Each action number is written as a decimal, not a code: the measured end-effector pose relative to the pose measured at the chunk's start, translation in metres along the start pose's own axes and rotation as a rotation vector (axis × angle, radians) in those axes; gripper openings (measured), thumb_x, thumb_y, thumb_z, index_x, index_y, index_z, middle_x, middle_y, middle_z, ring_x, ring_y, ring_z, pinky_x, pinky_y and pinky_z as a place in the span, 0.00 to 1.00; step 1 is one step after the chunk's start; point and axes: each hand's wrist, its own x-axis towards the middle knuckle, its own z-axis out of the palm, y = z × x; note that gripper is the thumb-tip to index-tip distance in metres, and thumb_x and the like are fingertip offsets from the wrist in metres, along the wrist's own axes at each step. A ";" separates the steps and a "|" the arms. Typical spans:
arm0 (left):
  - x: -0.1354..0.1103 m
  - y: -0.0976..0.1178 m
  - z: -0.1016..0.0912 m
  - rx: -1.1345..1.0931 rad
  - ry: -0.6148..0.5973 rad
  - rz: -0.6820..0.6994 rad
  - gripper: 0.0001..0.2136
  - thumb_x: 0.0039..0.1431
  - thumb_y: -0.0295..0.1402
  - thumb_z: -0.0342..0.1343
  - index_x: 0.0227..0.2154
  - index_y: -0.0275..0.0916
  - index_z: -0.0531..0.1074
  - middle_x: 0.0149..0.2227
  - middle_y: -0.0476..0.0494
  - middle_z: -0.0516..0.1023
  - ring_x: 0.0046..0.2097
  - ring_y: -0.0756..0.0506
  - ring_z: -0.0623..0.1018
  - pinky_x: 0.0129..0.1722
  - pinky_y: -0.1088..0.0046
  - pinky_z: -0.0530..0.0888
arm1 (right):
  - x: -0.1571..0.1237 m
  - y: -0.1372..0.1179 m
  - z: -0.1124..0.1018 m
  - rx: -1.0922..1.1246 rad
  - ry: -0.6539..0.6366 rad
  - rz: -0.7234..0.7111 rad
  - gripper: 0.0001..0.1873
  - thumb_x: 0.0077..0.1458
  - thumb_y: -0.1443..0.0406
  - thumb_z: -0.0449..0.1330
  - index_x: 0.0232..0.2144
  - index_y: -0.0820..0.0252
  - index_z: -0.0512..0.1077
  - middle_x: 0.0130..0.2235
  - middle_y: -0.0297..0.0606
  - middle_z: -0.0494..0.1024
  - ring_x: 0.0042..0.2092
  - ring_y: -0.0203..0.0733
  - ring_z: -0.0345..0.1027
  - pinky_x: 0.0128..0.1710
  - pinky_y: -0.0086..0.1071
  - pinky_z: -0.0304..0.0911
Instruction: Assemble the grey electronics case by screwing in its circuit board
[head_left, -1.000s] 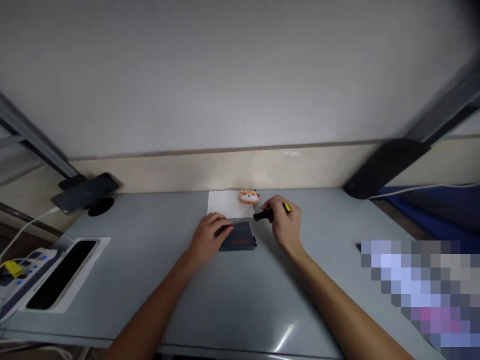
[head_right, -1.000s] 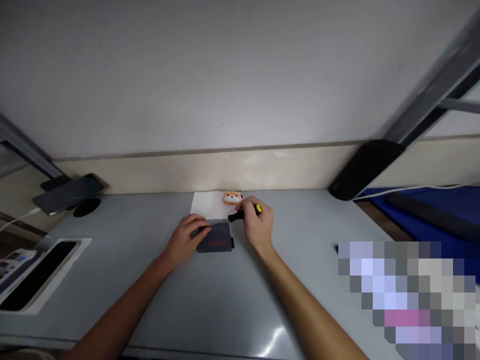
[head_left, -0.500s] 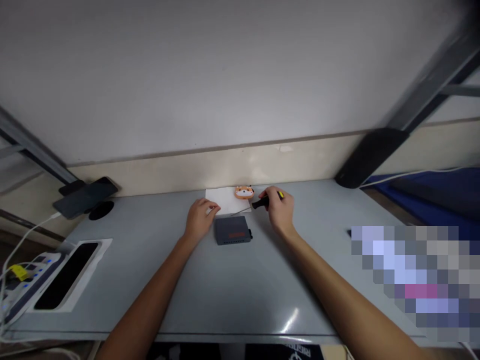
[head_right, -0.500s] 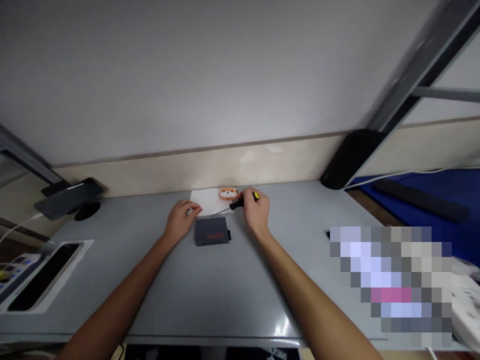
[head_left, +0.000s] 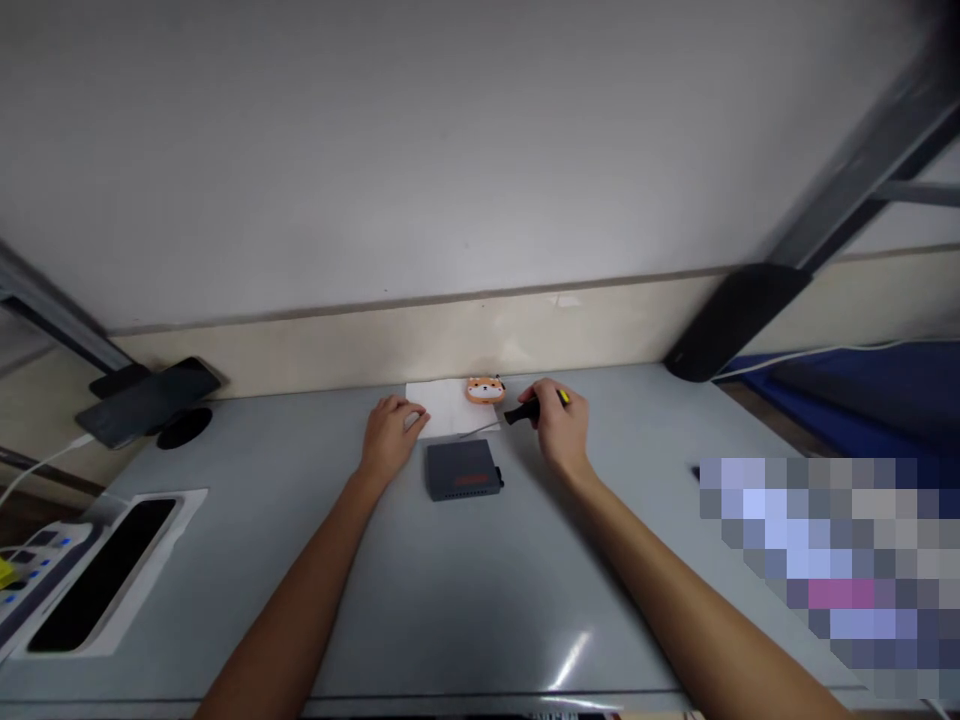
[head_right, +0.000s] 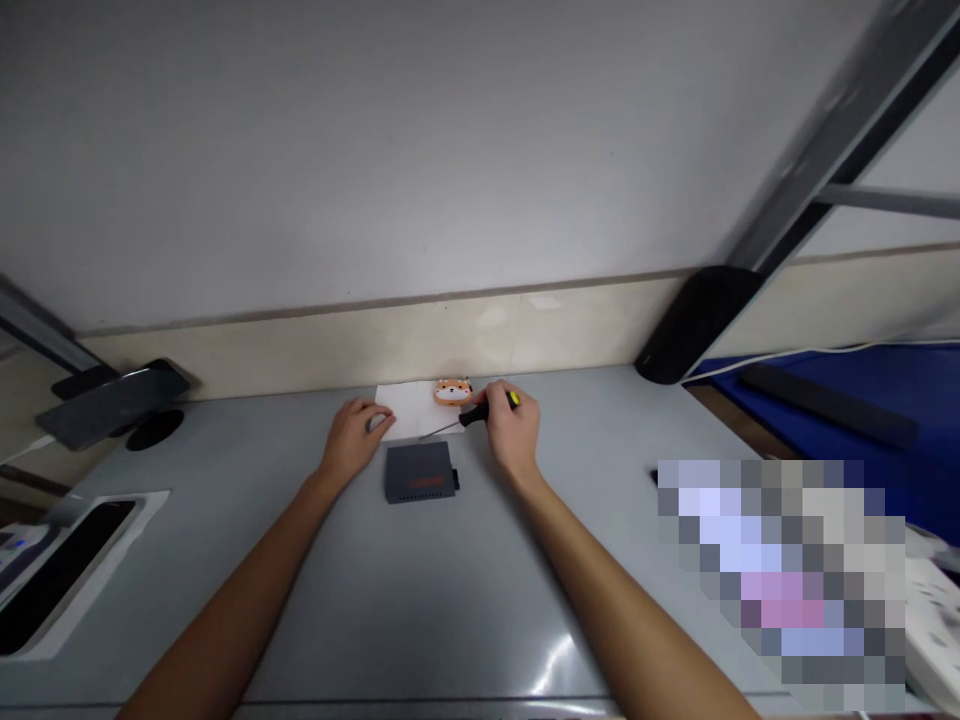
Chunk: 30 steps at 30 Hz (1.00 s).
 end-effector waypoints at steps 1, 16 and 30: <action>-0.001 0.003 -0.002 -0.002 0.019 0.003 0.08 0.66 0.36 0.58 0.41 0.41 0.80 0.42 0.41 0.76 0.46 0.41 0.75 0.50 0.62 0.71 | 0.000 -0.001 0.000 -0.001 0.000 0.003 0.15 0.52 0.61 0.55 0.20 0.61 0.74 0.17 0.30 0.64 0.22 0.35 0.57 0.22 0.29 0.50; -0.025 0.077 -0.026 -0.190 -0.422 0.056 0.16 0.64 0.43 0.58 0.52 0.47 0.71 0.48 0.44 0.69 0.42 0.45 0.76 0.44 0.67 0.75 | -0.004 -0.005 0.000 -0.027 -0.009 -0.096 0.15 0.54 0.62 0.54 0.19 0.60 0.74 0.19 0.31 0.67 0.24 0.35 0.60 0.25 0.30 0.52; -0.016 0.058 -0.030 -0.672 -0.579 0.067 0.23 0.57 0.19 0.57 0.53 0.47 0.72 0.52 0.44 0.71 0.50 0.46 0.74 0.55 0.63 0.73 | -0.013 -0.012 -0.002 -0.087 -0.138 -0.214 0.15 0.51 0.65 0.53 0.15 0.58 0.68 0.18 0.31 0.65 0.24 0.36 0.59 0.26 0.31 0.52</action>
